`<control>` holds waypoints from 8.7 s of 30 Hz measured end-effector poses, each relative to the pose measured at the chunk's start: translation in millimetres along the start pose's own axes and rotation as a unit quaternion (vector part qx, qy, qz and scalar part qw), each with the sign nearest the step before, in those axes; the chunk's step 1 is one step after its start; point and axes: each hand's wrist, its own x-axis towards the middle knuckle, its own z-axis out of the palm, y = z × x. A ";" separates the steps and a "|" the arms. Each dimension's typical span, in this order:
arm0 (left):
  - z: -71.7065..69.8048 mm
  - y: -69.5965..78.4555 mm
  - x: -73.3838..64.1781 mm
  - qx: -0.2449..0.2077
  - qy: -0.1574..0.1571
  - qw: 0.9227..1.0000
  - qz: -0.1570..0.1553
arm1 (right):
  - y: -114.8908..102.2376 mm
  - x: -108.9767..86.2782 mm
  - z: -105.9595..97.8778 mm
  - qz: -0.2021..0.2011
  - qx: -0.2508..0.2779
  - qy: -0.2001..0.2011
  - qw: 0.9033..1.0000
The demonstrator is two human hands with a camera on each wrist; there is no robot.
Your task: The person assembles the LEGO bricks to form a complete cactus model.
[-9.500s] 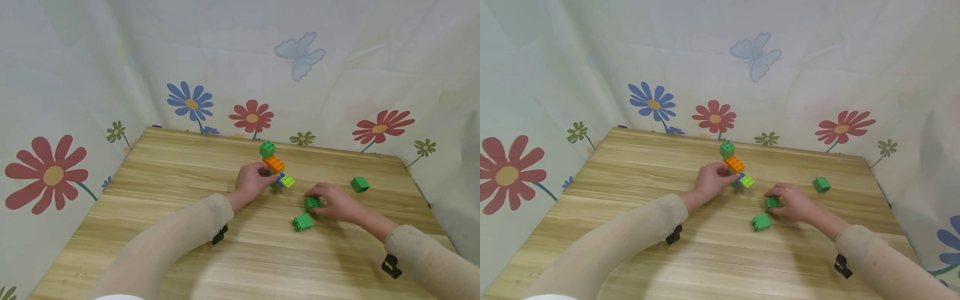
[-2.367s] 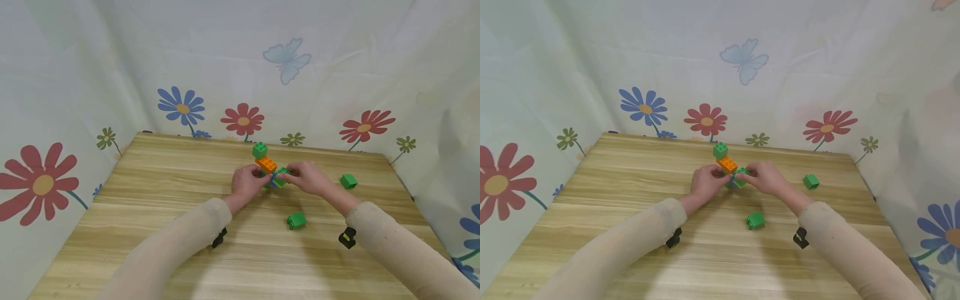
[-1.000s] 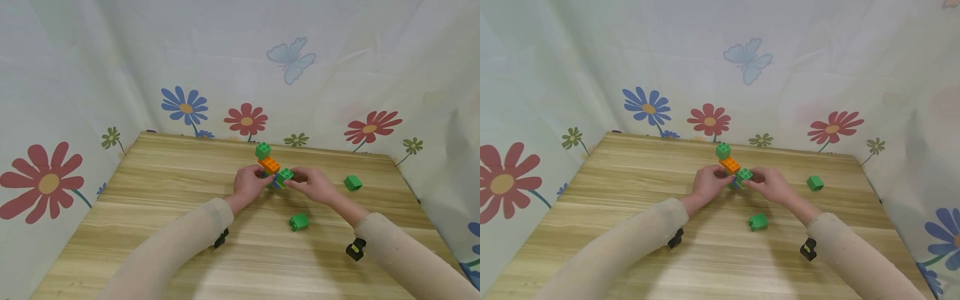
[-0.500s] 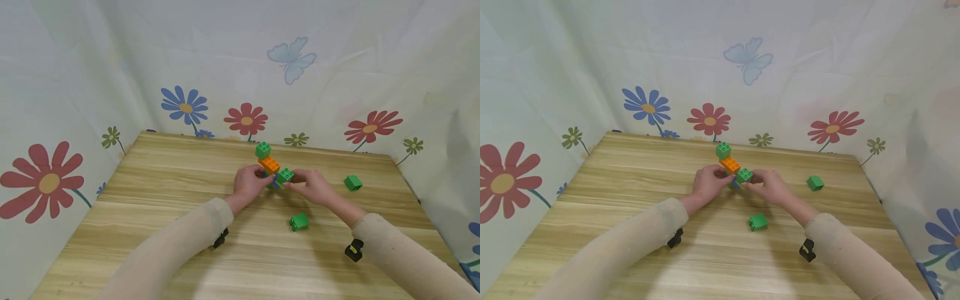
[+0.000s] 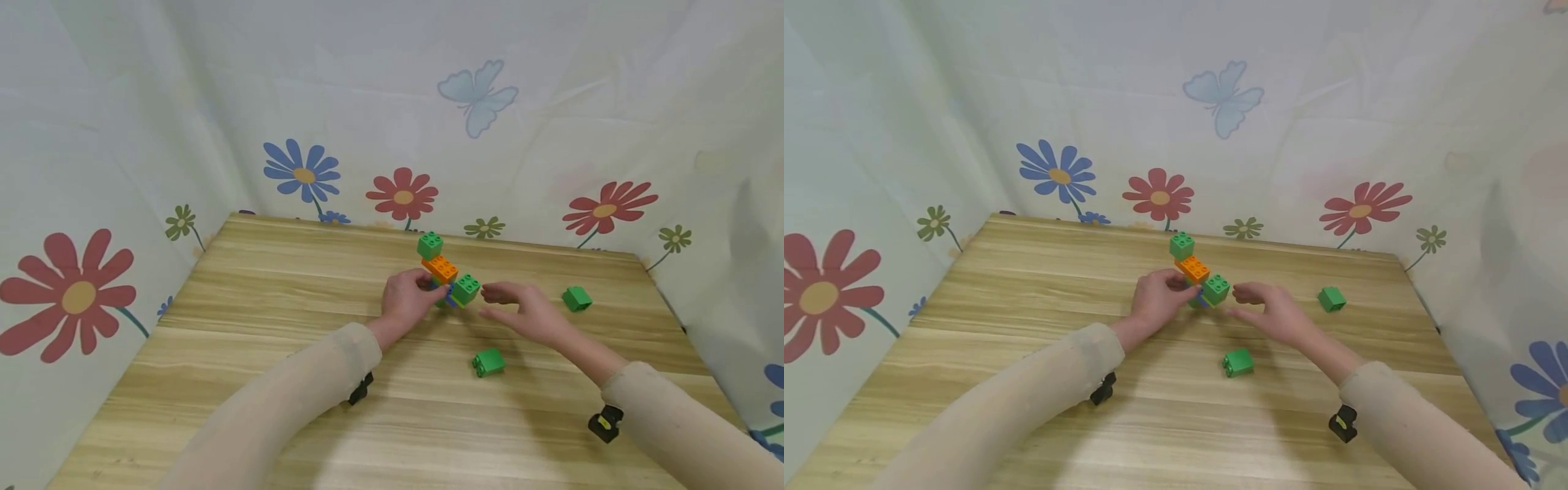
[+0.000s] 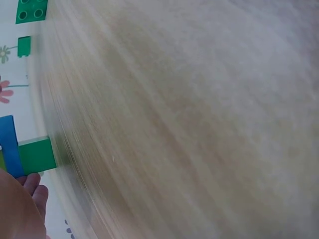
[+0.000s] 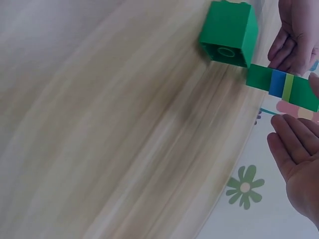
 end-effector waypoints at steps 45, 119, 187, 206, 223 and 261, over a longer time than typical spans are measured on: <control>-2.2 -2.1 2.0 0.010 -0.005 1.000 0.004 | 17.8 -45.0 35.8 -0.143 -0.064 -0.074 0.985; -2.7 -2.0 -0.1 0.000 -0.006 1.000 0.017 | 59.2 -34.9 43.6 0.076 0.103 0.116 0.985; -1.1 -9.6 0.3 -0.005 -0.004 1.000 0.027 | -26.7 70.6 5.7 0.078 0.149 0.145 0.975; -1.4 -12.9 0.7 -0.003 -0.002 0.999 0.045 | -35.6 74.5 16.7 0.057 0.107 0.146 0.982; -1.6 -10.1 2.0 0.010 0.005 0.999 0.047 | -34.7 78.5 23.5 -0.001 0.039 0.176 0.984; 0.7 -4.9 1.2 0.012 0.005 1.000 0.025 | -12.2 48.1 -17.2 0.042 0.056 0.089 0.994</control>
